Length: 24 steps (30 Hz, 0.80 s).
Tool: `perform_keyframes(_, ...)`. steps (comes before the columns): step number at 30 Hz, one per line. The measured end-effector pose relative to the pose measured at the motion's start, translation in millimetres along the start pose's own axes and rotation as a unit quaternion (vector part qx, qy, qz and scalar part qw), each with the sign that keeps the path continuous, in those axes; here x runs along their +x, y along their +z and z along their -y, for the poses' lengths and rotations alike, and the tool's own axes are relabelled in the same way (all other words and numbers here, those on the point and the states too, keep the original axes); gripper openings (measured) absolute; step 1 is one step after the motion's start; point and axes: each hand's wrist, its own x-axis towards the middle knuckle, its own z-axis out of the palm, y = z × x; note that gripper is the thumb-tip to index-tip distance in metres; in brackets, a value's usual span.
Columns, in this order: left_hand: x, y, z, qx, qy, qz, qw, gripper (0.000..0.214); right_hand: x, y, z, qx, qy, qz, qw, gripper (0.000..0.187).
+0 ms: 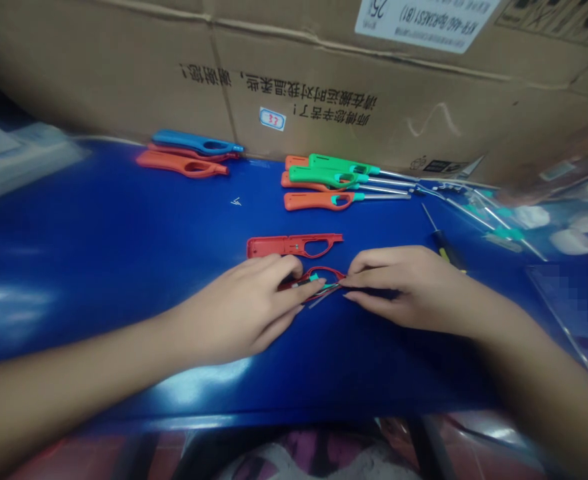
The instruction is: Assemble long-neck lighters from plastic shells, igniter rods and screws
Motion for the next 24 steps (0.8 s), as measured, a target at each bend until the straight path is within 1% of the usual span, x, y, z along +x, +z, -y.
perform_keyframes(8, -0.6, 1.7, 1.1, -0.002, 0.001, -0.009, 1.000, 0.043, 1.5, 1.1, 0.4, -0.014, -0.005, 0.002, 1.000, 0.012)
perform_keyframes(16, 0.3, -0.9, 1.2, -0.002, 0.000, -0.007, 1.000, 0.042, 3.9, 3.6, -2.6, -0.003, -0.018, -0.010, 1.000, 0.015)
perform_keyframes(18, 0.3, -0.4, 2.5, 0.002, 0.000, -0.013, 1.000, 0.041, 3.6, 2.5, -2.8, 0.009, -0.027, -0.026, 0.999, 0.015)
perform_keyframes(20, 0.2, 0.6, 4.2, 0.005, 0.000, -0.020, 1.000, 0.040, 3.7, 0.3, -3.9, 0.015, -0.025, -0.057, 0.998, 0.015)
perform_keyframes(22, 0.2, 1.1, 5.8, 0.007, -0.003, -0.026, 1.000, 0.040, 4.3, -3.0, -7.6, -0.005, 0.002, -0.101, 0.995, 0.014)
perform_keyframes(24, 0.2, 0.7, 7.0, 0.011, -0.004, -0.034, 0.999, 0.038, 4.9, -6.6, -15.7, -0.045, 0.051, -0.153, 0.986, 0.015)
